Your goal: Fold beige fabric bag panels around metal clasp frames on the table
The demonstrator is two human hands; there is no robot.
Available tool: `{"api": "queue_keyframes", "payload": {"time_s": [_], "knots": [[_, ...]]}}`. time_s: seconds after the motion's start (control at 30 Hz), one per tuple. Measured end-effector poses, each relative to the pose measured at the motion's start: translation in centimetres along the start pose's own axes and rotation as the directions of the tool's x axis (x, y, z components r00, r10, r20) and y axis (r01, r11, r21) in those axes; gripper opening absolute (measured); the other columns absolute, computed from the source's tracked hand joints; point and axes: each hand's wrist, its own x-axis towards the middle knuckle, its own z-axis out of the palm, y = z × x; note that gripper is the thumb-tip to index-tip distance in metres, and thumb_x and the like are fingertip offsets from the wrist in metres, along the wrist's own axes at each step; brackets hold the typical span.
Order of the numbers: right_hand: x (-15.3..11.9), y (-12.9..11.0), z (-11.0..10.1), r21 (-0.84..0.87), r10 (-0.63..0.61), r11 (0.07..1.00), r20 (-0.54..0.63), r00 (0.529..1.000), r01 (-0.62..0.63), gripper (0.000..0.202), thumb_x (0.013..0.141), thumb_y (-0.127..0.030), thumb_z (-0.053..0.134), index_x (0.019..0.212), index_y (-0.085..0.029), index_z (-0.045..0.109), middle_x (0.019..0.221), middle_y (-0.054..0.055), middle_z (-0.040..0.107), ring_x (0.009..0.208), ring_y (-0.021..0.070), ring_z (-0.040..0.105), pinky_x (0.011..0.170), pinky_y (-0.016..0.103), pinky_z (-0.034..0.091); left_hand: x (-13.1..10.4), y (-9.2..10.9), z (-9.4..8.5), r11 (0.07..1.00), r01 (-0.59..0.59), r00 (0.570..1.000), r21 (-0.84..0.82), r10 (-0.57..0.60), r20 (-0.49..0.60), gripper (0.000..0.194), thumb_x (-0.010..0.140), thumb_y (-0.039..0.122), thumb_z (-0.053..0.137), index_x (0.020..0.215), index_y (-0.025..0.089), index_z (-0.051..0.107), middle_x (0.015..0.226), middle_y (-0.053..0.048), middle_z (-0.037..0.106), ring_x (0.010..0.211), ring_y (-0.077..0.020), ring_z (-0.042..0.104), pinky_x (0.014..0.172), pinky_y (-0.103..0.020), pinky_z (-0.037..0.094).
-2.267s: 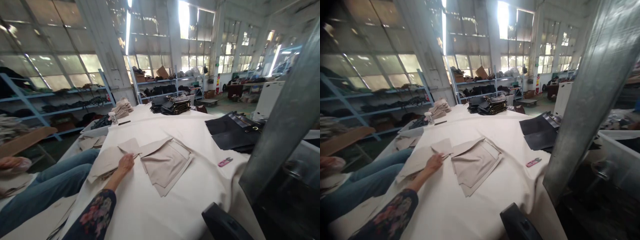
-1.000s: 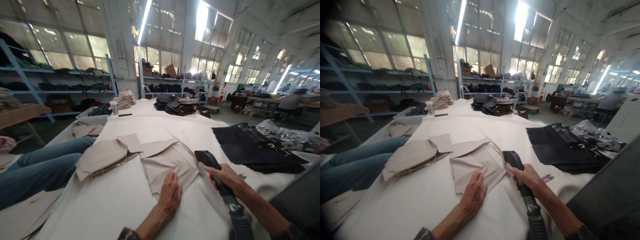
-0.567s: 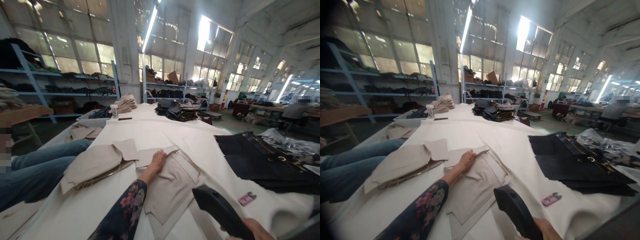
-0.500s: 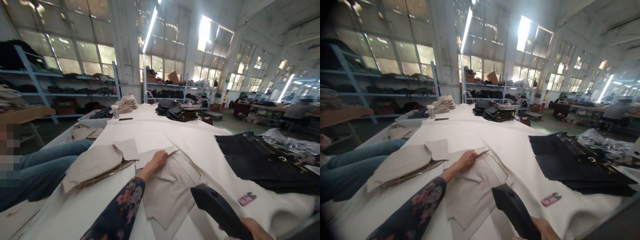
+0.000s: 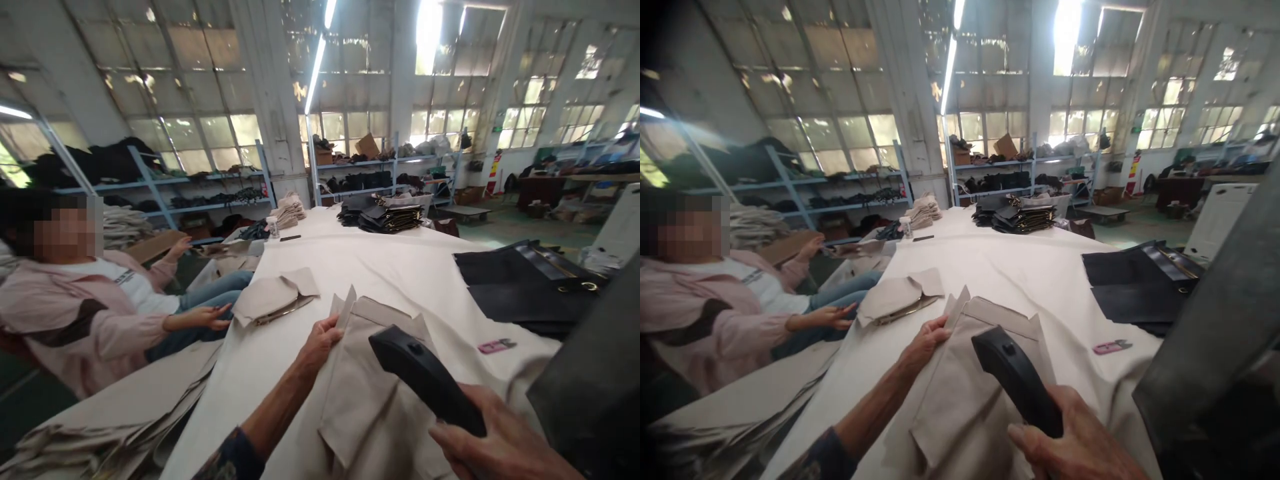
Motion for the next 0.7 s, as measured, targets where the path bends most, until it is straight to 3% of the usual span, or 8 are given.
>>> {"api": "queue_keyframes", "payload": {"time_s": [0.13, 0.3, 0.5, 0.7], "knots": [[-1.2, 0.4, 2.2, 0.032, -0.109, 0.994, 0.130, 0.985, 0.106, 0.024, 0.074, -0.040, 0.059, 0.081, -0.017, 0.054, 0.047, -0.003, 0.053, 0.042, 0.0097, 0.048, 0.042, 0.018, 0.038, -5.9, -1.0, 1.3, 0.955, -0.026, 1.000, -0.295, 0.022, -0.020, 0.037, 0.065, 0.015, 0.064, 0.101, 0.014, 0.072, 0.070, -0.004, 0.073, 0.052, -0.0120, 0.060, 0.052, -0.020, 0.046], [-2.4, -0.5, 4.0, 0.120, -0.223, 0.972, 0.195, 0.955, 0.202, 0.025, 0.078, -0.038, 0.059, 0.088, -0.016, 0.052, 0.048, -0.005, 0.054, 0.041, 0.0093, 0.049, 0.041, 0.018, 0.041, -10.9, -1.7, 2.2, 0.911, -0.067, 0.996, -0.406, 0.083, 0.023, 0.038, 0.070, 0.011, 0.061, 0.106, 0.017, 0.071, 0.076, -0.004, 0.074, 0.057, -0.0122, 0.062, 0.057, -0.020, 0.046], [-3.5, -1.6, 4.6, 0.075, -0.265, 0.964, 0.145, 0.953, 0.257, 0.026, 0.079, -0.040, 0.059, 0.077, -0.015, 0.053, 0.049, -0.003, 0.055, 0.040, 0.0090, 0.049, 0.040, 0.018, 0.040, -14.2, -2.5, 2.3, 0.867, -0.073, 0.995, -0.493, 0.096, 0.022, 0.043, 0.070, 0.010, 0.057, 0.111, 0.017, 0.069, 0.078, -0.005, 0.074, 0.060, -0.0145, 0.064, 0.058, -0.022, 0.047], [-5.6, -0.6, 5.4, 0.161, -0.208, 0.972, 0.268, 0.941, 0.169, 0.029, 0.078, -0.042, 0.060, 0.092, -0.018, 0.053, 0.049, -0.005, 0.055, 0.039, 0.0089, 0.048, 0.041, 0.019, 0.041, -16.0, -2.6, 2.5, 0.845, -0.099, 0.992, -0.526, 0.124, 0.013, 0.046, 0.068, 0.009, 0.057, 0.111, 0.017, 0.070, 0.078, -0.005, 0.073, 0.061, -0.0140, 0.064, 0.059, -0.021, 0.047]]}}
